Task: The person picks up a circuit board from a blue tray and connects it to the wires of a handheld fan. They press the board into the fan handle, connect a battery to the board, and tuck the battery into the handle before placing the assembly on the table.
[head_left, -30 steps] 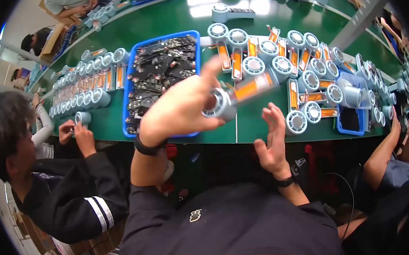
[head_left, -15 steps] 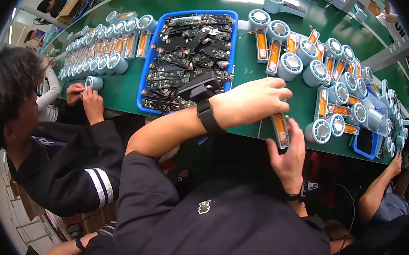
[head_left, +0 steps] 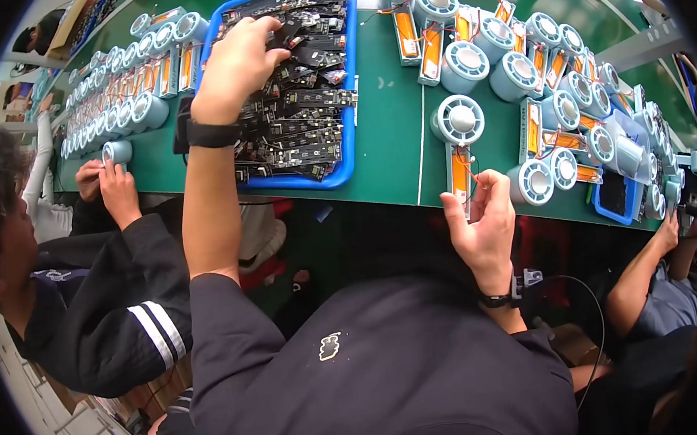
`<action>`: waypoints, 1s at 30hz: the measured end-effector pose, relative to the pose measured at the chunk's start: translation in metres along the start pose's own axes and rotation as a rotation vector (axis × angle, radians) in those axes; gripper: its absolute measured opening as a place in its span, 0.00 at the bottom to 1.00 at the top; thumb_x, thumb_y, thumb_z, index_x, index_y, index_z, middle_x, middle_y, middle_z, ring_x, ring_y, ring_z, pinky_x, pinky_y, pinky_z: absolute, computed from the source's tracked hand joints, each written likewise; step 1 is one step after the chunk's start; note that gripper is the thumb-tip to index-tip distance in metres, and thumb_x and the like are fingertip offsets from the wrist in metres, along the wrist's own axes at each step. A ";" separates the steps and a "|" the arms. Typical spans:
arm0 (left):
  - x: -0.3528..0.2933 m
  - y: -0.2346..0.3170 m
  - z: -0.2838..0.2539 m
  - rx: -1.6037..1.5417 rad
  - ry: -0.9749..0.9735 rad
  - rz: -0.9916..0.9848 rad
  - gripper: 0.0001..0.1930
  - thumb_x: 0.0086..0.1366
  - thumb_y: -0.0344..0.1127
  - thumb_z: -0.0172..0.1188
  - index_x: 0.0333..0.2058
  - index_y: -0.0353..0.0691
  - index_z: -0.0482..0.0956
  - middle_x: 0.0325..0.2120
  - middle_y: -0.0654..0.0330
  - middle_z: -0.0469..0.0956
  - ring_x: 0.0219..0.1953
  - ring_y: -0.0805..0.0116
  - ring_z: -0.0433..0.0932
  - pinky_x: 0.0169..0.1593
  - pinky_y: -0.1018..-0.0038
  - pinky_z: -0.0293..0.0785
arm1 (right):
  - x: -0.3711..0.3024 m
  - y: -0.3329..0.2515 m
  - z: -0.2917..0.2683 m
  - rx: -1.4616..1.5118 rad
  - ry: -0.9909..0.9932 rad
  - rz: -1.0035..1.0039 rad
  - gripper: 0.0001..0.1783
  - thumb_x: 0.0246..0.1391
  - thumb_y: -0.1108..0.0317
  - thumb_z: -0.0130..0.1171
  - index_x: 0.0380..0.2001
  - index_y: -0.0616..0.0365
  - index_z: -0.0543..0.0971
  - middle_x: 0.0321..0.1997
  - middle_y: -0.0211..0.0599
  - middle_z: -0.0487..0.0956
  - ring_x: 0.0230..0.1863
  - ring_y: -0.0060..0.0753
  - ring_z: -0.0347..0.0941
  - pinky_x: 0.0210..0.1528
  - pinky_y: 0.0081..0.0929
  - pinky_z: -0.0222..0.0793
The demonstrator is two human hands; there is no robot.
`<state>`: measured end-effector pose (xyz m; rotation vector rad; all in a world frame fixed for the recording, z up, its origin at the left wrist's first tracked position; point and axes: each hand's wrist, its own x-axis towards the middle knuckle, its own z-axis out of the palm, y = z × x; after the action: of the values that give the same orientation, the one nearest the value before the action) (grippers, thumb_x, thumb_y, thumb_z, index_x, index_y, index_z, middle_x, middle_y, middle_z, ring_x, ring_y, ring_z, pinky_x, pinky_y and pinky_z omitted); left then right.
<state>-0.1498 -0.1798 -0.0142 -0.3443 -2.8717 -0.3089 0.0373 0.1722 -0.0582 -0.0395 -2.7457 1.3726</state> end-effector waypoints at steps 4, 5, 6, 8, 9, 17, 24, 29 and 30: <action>-0.005 0.007 -0.012 -0.042 0.011 0.016 0.17 0.63 0.31 0.59 0.51 0.38 0.81 0.40 0.48 0.81 0.44 0.50 0.82 0.48 0.61 0.78 | 0.003 0.011 0.000 0.183 0.012 -0.003 0.18 0.61 0.68 0.68 0.47 0.65 0.73 0.31 0.38 0.77 0.29 0.27 0.75 0.32 0.27 0.71; -0.009 0.007 -0.013 -0.071 0.065 0.029 0.17 0.63 0.31 0.58 0.51 0.38 0.81 0.40 0.47 0.81 0.44 0.48 0.81 0.49 0.60 0.78 | 0.002 0.014 0.000 0.242 0.049 -0.045 0.17 0.61 0.68 0.68 0.46 0.64 0.74 0.29 0.37 0.77 0.27 0.25 0.73 0.30 0.26 0.70; -0.013 0.008 -0.016 -0.099 0.119 0.041 0.17 0.62 0.31 0.57 0.51 0.39 0.81 0.40 0.47 0.81 0.45 0.47 0.81 0.51 0.59 0.78 | 0.001 0.015 -0.001 0.241 0.040 -0.044 0.17 0.61 0.68 0.68 0.46 0.64 0.74 0.29 0.37 0.77 0.27 0.25 0.73 0.30 0.26 0.70; -0.023 0.033 -0.032 -0.235 0.116 0.052 0.19 0.61 0.27 0.55 0.52 0.39 0.81 0.37 0.49 0.79 0.39 0.51 0.80 0.46 0.61 0.77 | 0.003 0.017 -0.007 0.098 0.115 -0.190 0.14 0.60 0.73 0.66 0.46 0.64 0.76 0.32 0.38 0.77 0.27 0.27 0.72 0.30 0.27 0.70; -0.031 0.050 -0.039 -0.365 0.119 0.062 0.21 0.60 0.23 0.54 0.52 0.39 0.81 0.34 0.50 0.77 0.33 0.55 0.78 0.41 0.64 0.76 | 0.004 0.017 -0.008 0.027 0.151 -0.262 0.12 0.60 0.75 0.65 0.46 0.64 0.77 0.34 0.39 0.78 0.27 0.28 0.72 0.30 0.27 0.69; -0.115 0.161 -0.028 -0.538 -0.185 0.216 0.19 0.59 0.21 0.62 0.51 0.37 0.79 0.31 0.53 0.75 0.36 0.54 0.75 0.42 0.64 0.73 | 0.019 -0.015 -0.014 -0.096 0.247 -0.389 0.18 0.54 0.77 0.70 0.49 0.59 0.81 0.41 0.34 0.77 0.25 0.23 0.65 0.28 0.20 0.63; -0.121 0.191 0.026 -0.776 -0.024 -0.072 0.20 0.60 0.25 0.70 0.50 0.38 0.78 0.37 0.53 0.79 0.34 0.61 0.79 0.42 0.70 0.76 | 0.031 -0.016 0.006 -0.020 0.199 -0.471 0.14 0.51 0.81 0.70 0.42 0.61 0.84 0.40 0.39 0.80 0.30 0.30 0.75 0.30 0.24 0.71; -0.120 0.195 0.048 -1.187 0.098 -0.184 0.17 0.67 0.27 0.66 0.54 0.36 0.78 0.39 0.59 0.80 0.36 0.70 0.79 0.43 0.74 0.77 | 0.038 -0.011 0.009 -0.030 0.148 -0.649 0.12 0.52 0.85 0.67 0.40 0.64 0.85 0.37 0.44 0.82 0.34 0.38 0.82 0.35 0.27 0.77; -0.120 0.196 0.050 -1.317 0.117 -0.172 0.17 0.69 0.27 0.64 0.55 0.36 0.78 0.38 0.61 0.80 0.37 0.73 0.79 0.43 0.75 0.77 | 0.038 -0.011 0.008 -0.030 0.149 -0.649 0.12 0.52 0.85 0.67 0.40 0.64 0.85 0.37 0.44 0.82 0.34 0.38 0.82 0.35 0.27 0.77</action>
<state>0.0028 -0.0069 -0.0568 -0.2400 -2.1414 -2.1060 -0.0012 0.1612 -0.0528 0.6547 -2.3320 1.0852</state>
